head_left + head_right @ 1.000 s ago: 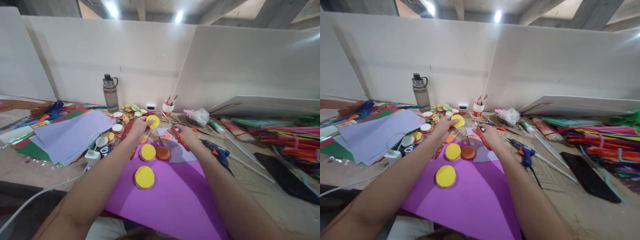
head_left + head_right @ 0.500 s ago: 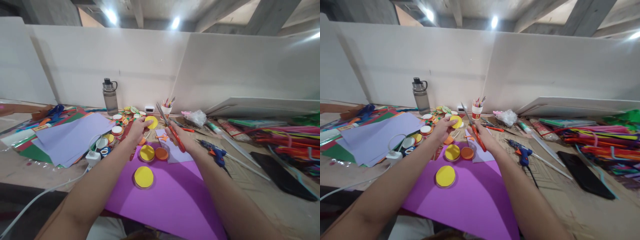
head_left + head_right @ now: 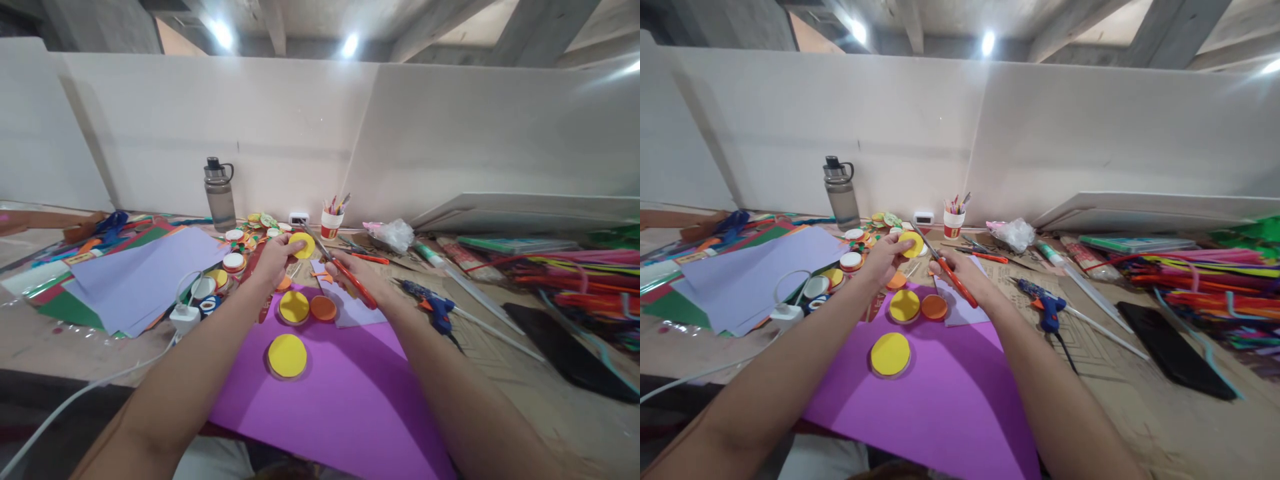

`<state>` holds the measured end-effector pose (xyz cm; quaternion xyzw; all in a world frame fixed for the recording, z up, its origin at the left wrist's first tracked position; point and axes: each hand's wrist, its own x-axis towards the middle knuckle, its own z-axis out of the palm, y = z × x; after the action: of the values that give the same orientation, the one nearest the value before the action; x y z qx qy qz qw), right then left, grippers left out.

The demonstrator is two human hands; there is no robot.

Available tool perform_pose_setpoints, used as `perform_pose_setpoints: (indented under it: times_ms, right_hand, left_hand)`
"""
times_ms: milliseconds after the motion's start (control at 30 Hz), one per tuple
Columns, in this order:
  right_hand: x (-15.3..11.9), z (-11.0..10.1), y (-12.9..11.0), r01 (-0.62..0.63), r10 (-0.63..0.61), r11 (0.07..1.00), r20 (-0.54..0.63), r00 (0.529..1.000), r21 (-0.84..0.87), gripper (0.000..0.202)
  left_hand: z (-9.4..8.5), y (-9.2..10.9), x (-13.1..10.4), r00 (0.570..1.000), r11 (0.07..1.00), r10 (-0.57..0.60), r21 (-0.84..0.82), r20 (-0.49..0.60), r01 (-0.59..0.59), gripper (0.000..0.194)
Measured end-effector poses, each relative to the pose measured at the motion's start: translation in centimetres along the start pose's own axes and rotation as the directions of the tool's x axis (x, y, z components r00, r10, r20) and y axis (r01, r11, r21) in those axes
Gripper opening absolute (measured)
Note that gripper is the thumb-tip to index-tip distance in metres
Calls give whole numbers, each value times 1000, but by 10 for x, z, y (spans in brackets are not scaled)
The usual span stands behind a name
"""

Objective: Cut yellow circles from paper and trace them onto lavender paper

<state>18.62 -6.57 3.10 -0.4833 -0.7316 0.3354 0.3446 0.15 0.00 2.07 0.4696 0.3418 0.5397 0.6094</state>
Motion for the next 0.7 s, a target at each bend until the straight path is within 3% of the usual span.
perform_pose_setpoints:
  times_ms: [367,700]
  right_hand:
    - [-1,0,1,-8,8,1000,8,1000,-17,30]
    - [3,-3,7,86,-95,977,-36,995,-196,29]
  left_hand:
    - [-2,-3,2,1000,1000,0,27,14,-1,33]
    - [-2,-4,3,1000,999,18,33,2,-18,32]
